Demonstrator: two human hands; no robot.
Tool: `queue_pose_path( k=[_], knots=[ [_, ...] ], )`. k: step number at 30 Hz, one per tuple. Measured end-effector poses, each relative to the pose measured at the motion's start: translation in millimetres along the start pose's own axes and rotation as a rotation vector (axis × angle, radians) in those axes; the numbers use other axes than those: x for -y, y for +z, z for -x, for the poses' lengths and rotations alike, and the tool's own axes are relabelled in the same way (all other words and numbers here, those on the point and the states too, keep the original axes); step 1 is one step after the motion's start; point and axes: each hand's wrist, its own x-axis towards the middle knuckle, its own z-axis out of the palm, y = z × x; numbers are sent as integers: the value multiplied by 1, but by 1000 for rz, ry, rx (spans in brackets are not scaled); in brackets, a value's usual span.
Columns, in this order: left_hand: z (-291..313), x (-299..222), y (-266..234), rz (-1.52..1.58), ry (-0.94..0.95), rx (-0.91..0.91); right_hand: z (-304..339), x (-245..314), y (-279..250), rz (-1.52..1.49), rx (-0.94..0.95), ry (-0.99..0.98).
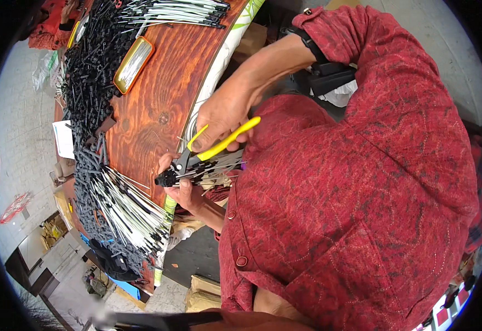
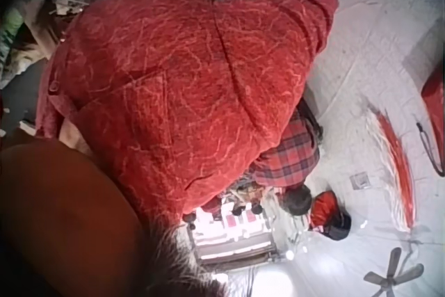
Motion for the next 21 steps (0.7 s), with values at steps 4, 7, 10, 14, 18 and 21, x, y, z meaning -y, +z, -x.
queue_pose_path(
  k=[4, 7, 10, 14, 18, 21],
  knots=[
    [1, 1, 1, -105, -68, -45, 3, 11, -14, 272, -26, -50],
    [4, 1, 0, -105, -97, -51, 5, 21, -17, 376, -50, -47],
    [4, -5, -1, -63, -127, -4, 0, 30, -18, 501, -27, -62],
    [0, -7, -3, -66, -127, 65, 4, 48, -21, 675, -16, -34],
    [-1, -15, -2, -63, -178, 79, -3, 47, -14, 919, -137, -121],
    [-6, -9, -3, -78, -220, 83, 3, 42, -6, 1240, -313, -274]
  ],
)
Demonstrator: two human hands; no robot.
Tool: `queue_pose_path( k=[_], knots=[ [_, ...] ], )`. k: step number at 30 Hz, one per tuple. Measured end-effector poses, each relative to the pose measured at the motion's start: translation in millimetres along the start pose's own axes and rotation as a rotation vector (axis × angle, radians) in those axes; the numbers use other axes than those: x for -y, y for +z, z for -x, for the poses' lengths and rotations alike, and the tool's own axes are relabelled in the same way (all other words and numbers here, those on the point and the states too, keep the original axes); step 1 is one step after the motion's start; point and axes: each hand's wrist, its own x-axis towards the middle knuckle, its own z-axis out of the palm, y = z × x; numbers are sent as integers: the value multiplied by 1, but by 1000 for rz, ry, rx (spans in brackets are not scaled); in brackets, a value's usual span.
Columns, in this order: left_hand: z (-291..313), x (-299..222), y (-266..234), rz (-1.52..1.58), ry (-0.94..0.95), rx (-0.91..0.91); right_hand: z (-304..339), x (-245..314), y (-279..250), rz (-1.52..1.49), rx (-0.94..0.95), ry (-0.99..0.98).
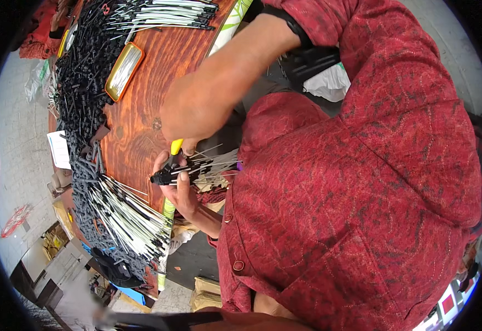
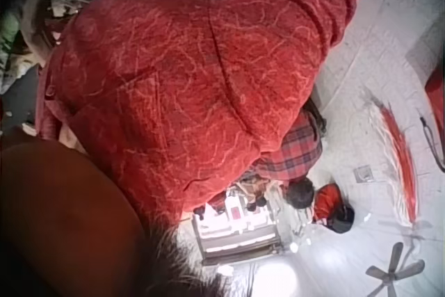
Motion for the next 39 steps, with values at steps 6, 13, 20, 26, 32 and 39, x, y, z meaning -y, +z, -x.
queue_pose_path(
  k=[6, 13, 20, 26, 32, 39],
  knots=[
    [-3, 7, -2, 0, 29, -48, 2, 18, 19, 141, -213, 81],
    [-3, 5, -2, 73, 93, -17, -2, 2, 12, -187, -20, 123],
    [-3, 1, -1, 46, 96, 10, -4, -5, 5, -396, 183, 178],
    [-3, 0, 1, 28, 80, 21, -4, -5, 7, -355, 162, 159],
    [-4, -2, 1, 28, 75, 24, -6, -5, 16, -253, 66, 81],
    [-6, 0, -4, 35, 72, 66, -7, -5, 15, -201, 96, 89]
  ],
)
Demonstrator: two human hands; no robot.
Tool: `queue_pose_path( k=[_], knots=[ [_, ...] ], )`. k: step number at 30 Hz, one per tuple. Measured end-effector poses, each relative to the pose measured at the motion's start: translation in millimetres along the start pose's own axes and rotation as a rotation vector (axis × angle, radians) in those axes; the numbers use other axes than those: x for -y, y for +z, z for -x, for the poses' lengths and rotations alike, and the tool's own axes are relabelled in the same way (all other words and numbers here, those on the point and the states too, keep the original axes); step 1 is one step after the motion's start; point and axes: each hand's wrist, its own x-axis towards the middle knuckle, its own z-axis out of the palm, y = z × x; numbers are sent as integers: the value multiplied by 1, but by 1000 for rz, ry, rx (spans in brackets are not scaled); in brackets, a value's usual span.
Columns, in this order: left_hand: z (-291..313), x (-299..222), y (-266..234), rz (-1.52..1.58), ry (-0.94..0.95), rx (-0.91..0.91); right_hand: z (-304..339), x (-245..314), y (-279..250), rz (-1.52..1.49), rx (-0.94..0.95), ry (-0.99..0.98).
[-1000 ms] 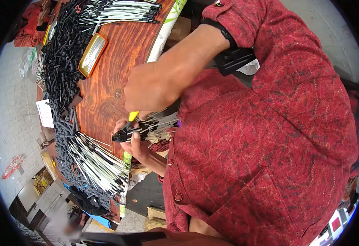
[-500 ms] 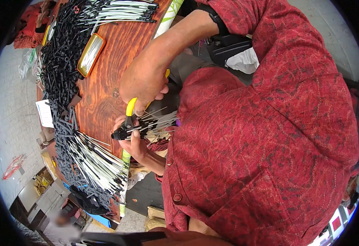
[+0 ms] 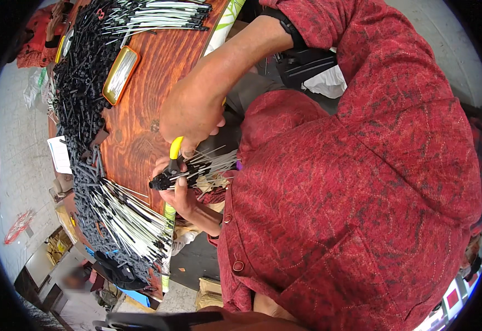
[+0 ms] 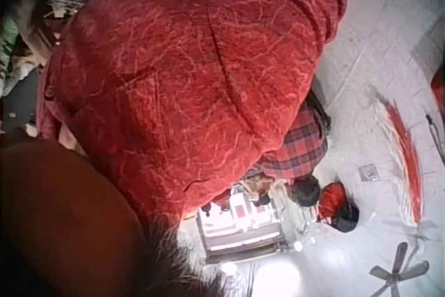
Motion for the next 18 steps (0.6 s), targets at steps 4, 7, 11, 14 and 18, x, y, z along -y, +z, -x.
queue_pose_path(
  k=[4, 7, 11, 14, 18],
  knots=[
    [0, 2, 0, 2, -17, -4, 3, -2, -10, -101, 49, 20],
    [0, 4, -2, 31, -23, 4, 1, 3, -15, -123, 100, 64],
    [0, 4, -2, 22, -26, -5, 2, 7, -16, -75, 97, 75],
    [0, 2, -3, -13, -14, 23, 4, 10, -15, -52, 48, 33],
    [1, -1, 1, -99, -11, -42, 15, 27, -10, 137, -79, -58]
  ],
)
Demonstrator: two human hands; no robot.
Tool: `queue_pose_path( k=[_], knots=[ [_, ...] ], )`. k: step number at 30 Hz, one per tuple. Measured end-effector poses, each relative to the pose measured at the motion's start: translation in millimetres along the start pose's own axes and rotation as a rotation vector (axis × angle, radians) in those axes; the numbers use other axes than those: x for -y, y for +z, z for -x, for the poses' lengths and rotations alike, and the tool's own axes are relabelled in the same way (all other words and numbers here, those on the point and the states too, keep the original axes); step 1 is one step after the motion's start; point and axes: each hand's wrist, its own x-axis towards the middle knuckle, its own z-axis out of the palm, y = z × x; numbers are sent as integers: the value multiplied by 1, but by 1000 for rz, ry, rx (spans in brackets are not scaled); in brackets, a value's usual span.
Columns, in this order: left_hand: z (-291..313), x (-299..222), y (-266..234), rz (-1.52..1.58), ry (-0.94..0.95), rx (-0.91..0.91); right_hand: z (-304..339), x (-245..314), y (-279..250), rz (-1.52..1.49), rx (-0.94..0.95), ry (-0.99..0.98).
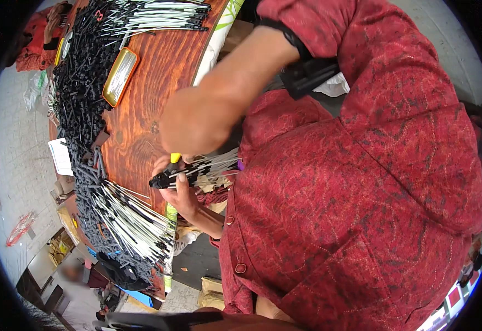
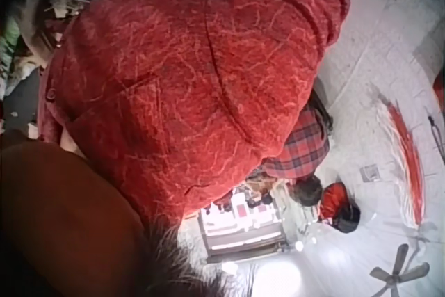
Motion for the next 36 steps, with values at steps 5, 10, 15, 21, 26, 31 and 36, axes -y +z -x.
queue_pose_path(
  k=[5, 10, 15, 21, 26, 31, 36],
  knots=[
    [-4, 2, 12, -41, 13, -116, -8, 3, 73, 9, -429, 169],
    [-3, -7, 17, -15, -87, -221, -3, -20, 60, -46, -271, 153],
    [0, 4, 6, 76, -54, -137, 8, -26, 16, -67, -246, 160],
    [0, 2, 9, 55, -31, -98, -1, -33, 7, -54, -96, 52],
    [4, -2, 9, 56, -70, -110, -3, -32, 3, -69, -87, -1],
    [5, -5, 10, -25, -110, -109, -11, -26, -11, -26, 20, 53],
    [-8, -3, 15, -102, -101, -112, -11, -29, -15, 175, -61, 42]
  ],
)
